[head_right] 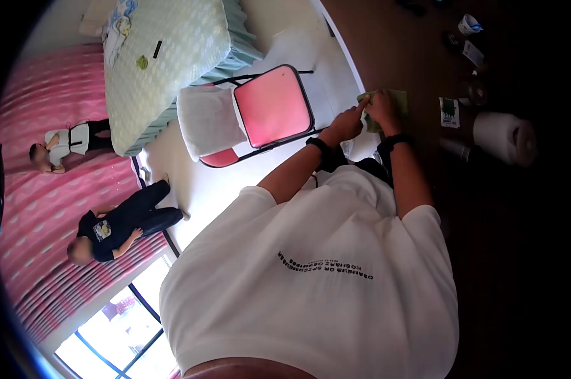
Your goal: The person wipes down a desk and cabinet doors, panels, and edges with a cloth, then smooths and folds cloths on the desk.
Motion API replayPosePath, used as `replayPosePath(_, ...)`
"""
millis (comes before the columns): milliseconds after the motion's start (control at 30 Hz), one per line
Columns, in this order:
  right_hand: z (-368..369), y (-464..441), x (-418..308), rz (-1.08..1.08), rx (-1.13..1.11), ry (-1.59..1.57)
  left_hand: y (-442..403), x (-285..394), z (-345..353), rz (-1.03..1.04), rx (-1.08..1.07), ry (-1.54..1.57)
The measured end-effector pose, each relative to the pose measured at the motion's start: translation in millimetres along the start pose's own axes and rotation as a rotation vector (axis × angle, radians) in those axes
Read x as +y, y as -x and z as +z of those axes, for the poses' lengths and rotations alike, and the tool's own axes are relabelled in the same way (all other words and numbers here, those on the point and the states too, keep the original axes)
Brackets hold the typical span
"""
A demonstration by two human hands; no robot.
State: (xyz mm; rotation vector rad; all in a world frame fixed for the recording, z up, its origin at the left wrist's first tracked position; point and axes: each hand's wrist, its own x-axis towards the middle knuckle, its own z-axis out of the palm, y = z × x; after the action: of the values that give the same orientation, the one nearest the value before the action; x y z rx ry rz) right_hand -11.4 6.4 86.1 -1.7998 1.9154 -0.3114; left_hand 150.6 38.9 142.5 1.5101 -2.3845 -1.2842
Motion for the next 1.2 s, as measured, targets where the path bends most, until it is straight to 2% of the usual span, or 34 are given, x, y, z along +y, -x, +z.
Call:
replayPosePath(33, -7.0, 3.9, -5.7, 0.037, -0.089, 0.031, -1.3, -6.9, 6.0, 0.005, -0.075, 0.125)
replayPosePath(100, -19.1, 9.3, -11.7, 0.073, -0.193, 0.078, 1.2, -16.4, 24.6, 0.065, 0.009, 0.172)
replayPosePath(167, -23.0, 5.6, -2.3, -0.029, -0.525, 0.036, 5.5, -19.1, 41.2, 0.181, 0.133, 0.215)
replayPosePath(200, -2.6, -3.9, 18.5, -0.010, -0.533, 0.047, 10.4, -12.0, 37.7, 0.188, 0.161, 0.308)
replayPosePath(267, 49.9, -19.9, 72.2, -0.103, -0.399, -0.063, 11.4, -7.8, 36.2, 0.205, 0.240, 0.208)
replayPosePath(300, 13.8, -19.1, 43.9, -0.072, -0.486, -0.185, 9.5, -9.8, 36.9, 0.244, 0.312, 0.160)
replayPosePath(333, 3.3, -8.0, 44.4, -0.161, -0.267, -0.435, 7.5, -6.6, 29.5, 0.248, 0.342, 0.151)
replayPosePath(367, -6.9, -2.4, 41.8, -0.142, -0.269, -0.429, 2.2, -4.1, 18.9, 0.254, 0.374, 0.138)
replayPosePath(433, -28.4, -0.8, 39.9, 0.169, -0.226, -0.941, -22.6, -15.0, 7.9, 0.423, 0.451, 0.010)
replayPosePath(500, -37.9, -2.9, 52.1, 0.234, -0.301, -0.844, -38.1, -20.8, 4.3, 0.436, 0.440, -0.056)
replayPosePath(567, -43.6, -5.9, 61.1, 0.276, -0.655, -0.469, -44.8, -18.0, 5.1, 0.461, 0.374, -0.287)
replayPosePath(600, -42.8, -4.7, 65.8, 0.278, -0.661, -0.443, -51.6, -18.1, 16.7, 0.407, 0.227, -0.315)
replayPosePath(667, -36.3, -7.3, 71.3, 0.131, -0.814, -0.267, -44.1, -6.7, 27.0, 0.399, 0.207, -0.258)
replayPosePath(733, -42.8, 7.5, 51.1, 0.138, -0.747, -0.285, -30.8, 4.2, 28.4, 0.419, 0.202, -0.201)
replayPosePath(800, -27.4, 10.7, 67.1, 0.141, -0.663, -0.323, -34.8, 2.8, 31.1, 0.431, 0.196, -0.196)
replayPosePath(867, 17.3, -4.6, 119.6, -0.053, -0.637, 0.038, -37.7, 0.8, 20.9, 0.429, 0.113, -0.209)
replayPosePath(900, 12.3, -7.1, 110.7, -0.065, -0.629, 0.047, -40.4, -0.2, 18.4, 0.429, 0.129, -0.214)
replayPosePath(967, -0.7, 21.6, 66.0, -0.086, -0.267, -0.110, -42.3, -4.9, 16.7, 0.374, 0.019, -0.250)
replayPosePath(1000, -36.4, 20.8, 22.9, 0.126, -0.497, 0.128, -43.0, -2.9, 12.1, 0.350, -0.042, -0.224)
replayPosePath(1133, -40.3, 27.0, 16.1, 0.084, -0.515, 0.077, -49.4, -2.8, 11.2, 0.353, -0.063, -0.194)
replayPosePath(1200, -26.8, 21.4, 22.8, 0.063, -0.427, 0.139, -53.3, -9.4, 11.4, 0.424, 0.060, -0.186)
